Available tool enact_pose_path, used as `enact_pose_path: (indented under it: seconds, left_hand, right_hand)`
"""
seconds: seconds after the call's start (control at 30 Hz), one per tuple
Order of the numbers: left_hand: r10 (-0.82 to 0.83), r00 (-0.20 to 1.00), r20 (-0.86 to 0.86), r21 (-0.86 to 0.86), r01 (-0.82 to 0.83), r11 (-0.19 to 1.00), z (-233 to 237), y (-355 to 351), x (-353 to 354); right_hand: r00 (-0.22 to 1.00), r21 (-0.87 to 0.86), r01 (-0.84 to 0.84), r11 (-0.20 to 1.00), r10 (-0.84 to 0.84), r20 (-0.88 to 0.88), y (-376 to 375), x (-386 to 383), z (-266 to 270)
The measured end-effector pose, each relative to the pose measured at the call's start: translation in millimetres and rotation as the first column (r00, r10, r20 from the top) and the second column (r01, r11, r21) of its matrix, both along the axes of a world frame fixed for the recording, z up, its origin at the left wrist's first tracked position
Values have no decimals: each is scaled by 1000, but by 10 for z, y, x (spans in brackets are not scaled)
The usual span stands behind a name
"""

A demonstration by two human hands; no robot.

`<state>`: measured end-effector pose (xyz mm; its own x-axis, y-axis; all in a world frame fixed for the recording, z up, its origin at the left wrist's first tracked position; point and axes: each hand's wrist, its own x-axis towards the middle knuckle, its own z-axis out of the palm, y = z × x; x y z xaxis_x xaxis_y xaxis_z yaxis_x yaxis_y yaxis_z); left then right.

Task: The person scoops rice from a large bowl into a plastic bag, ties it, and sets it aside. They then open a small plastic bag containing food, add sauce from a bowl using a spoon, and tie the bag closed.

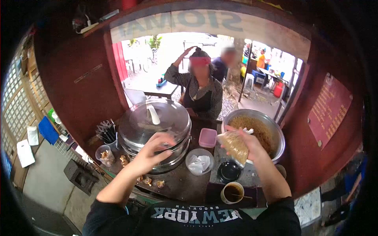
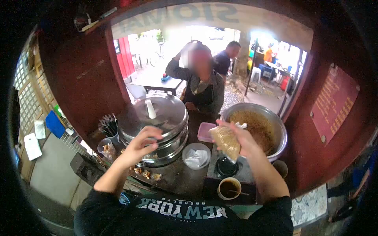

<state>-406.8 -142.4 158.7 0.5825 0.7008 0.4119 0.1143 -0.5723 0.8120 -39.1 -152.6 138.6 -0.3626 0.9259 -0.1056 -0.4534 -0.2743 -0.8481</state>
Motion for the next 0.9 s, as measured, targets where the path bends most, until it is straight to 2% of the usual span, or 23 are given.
enact_pose_path:
  seconds: [0.07,0.1,0.17,0.2,0.23,0.27,0.3,0.33,0.4,0.43,0.47,0.5,0.53,0.57,0.6,0.63,0.67,0.7,0.73,0.83,0.87,0.9]
  left_hand:
    - [68,996,50,-115,-61,991,-285,-97,-227]
    - [166,984,66,-168,-153,974,-337,-200,-272]
    - [229,945,235,-206,-181,962,-593,-244,-365]
    - [276,919,281,-206,-223,953,-679,-262,-369]
    - [321,893,316,-216,-262,941,-750,-284,-373]
    - [398,870,290,-256,-330,909,-796,-294,-355]
    - [420,869,262,-211,-373,904,-799,-303,-324]
    - [419,891,173,-114,-405,907,-802,-306,-333]
    - [443,895,49,92,-446,890,-750,-279,-342]
    - [470,883,1,186,-462,867,-719,-273,-358]
    - [487,874,-8,255,-469,846,-741,-198,-401]
    - [554,832,9,307,-530,790,-811,-68,-424]
    - [610,792,-3,376,-565,735,-665,50,-421]
    - [613,787,68,468,-568,677,-555,292,-432]
    - [614,786,76,451,-576,682,-469,560,-450]
    - [678,735,-2,463,-600,652,-442,903,-468]
    - [764,631,-138,382,-678,629,-299,1167,-399]
    - [776,596,-206,379,-682,625,-337,1543,-381]
    - [817,488,-308,391,-718,576,-382,1905,-309]
    - [609,462,-644,312,-568,761,-666,2761,-214]
    - [634,476,-609,403,-503,765,-982,3152,-297]
    - [638,515,-572,359,-543,760,-1008,3197,-249]
  right_hand:
    - [991,2,112,994,-112,67,32,235,-100]
    - [985,13,156,988,-157,73,82,310,-124]
    - [965,34,245,969,-247,89,188,435,-120]
    - [973,57,225,973,-227,33,275,509,-139]
    - [938,41,338,940,-340,66,330,447,-82]
    - [934,127,342,931,-351,60,427,479,-111]
    - [938,112,338,934,-344,38,539,512,-139]
    - [918,169,368,914,-386,88,748,596,-164]
    - [885,247,293,924,-360,295,1059,726,-183]
    - [898,465,211,860,-359,255,1161,759,-261]
    - [919,653,123,747,-335,210,1246,803,-370]
    - [871,697,52,716,-374,319,1336,847,-446]
    - [809,732,-22,681,-418,413,1423,891,-516]
    - [802,651,28,758,-406,438,1454,831,-478]
    - [799,561,85,823,-393,456,1484,765,-434]
    - [927,421,190,887,-304,221,1416,644,-384]
    - [968,240,249,938,-247,-41,1332,538,-366]
    - [963,210,268,940,-263,-54,1245,428,-362]
    - [954,184,299,937,-292,-64,1134,317,-350]
    - [921,147,386,911,-373,-111,792,247,-325]
    - [903,134,424,896,-407,-138,671,231,-297]
    - [884,119,457,882,-435,-169,563,298,-283]
